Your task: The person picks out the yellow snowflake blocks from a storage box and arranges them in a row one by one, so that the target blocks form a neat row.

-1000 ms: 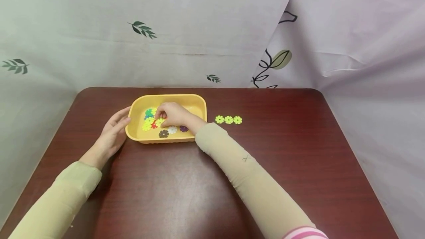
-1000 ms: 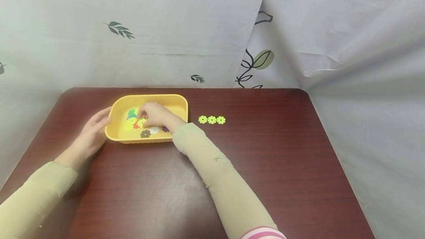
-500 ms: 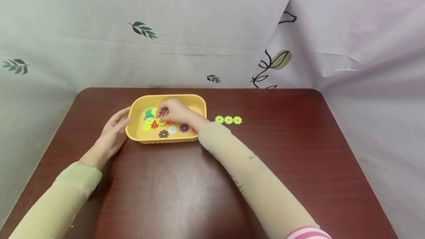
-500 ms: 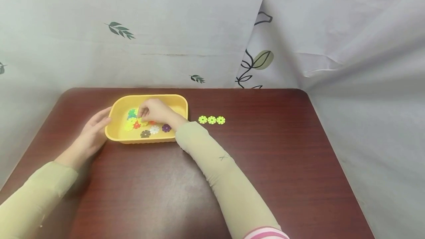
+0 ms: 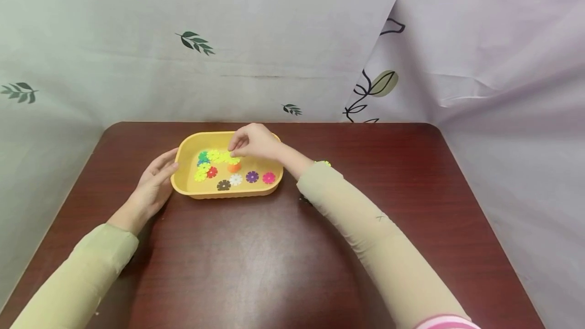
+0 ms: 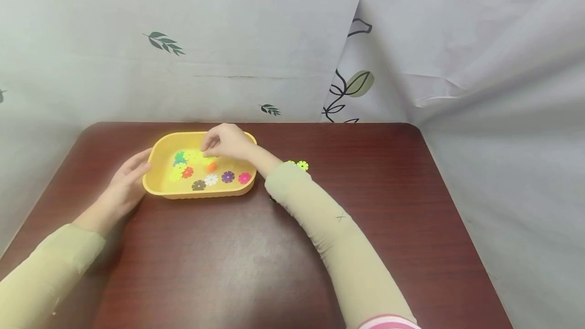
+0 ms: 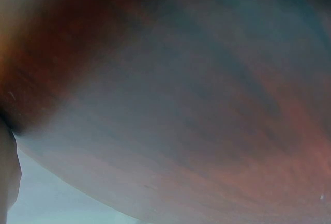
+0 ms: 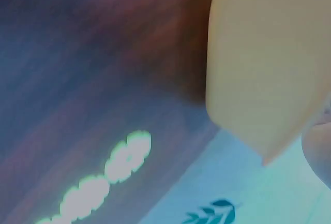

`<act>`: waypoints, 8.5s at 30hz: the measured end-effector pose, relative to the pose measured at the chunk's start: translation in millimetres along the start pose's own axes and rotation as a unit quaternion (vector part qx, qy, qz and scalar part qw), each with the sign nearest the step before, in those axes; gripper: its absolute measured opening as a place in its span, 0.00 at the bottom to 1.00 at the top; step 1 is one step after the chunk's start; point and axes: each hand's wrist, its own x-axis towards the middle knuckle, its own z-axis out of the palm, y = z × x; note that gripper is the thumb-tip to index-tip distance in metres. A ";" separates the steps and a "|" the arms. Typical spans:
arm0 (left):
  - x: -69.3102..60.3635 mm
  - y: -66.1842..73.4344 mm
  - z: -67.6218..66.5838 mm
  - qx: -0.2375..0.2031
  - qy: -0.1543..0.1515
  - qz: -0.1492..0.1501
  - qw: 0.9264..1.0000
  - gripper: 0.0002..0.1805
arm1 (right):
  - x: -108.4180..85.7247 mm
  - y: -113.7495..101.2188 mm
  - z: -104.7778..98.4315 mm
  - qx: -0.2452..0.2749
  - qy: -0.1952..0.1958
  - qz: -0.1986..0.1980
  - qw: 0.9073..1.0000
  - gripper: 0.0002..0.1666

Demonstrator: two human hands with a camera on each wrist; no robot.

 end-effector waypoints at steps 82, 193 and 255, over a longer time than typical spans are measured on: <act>-1.1 2.8 -4.1 -0.022 -0.012 0.023 0.999 0.21 | -162.2 148.7 -92.7 -0.055 0.111 0.141 0.982 0.04; -0.9 -1.2 1.3 -0.017 -0.008 0.021 1.000 0.20 | 43.9 -8.6 74.6 -0.037 0.000 -0.019 0.999 0.12; 0.7 -5.0 2.9 -0.027 -0.007 0.022 0.999 0.21 | 31.8 -2.7 55.4 -0.060 0.057 -0.008 0.997 0.08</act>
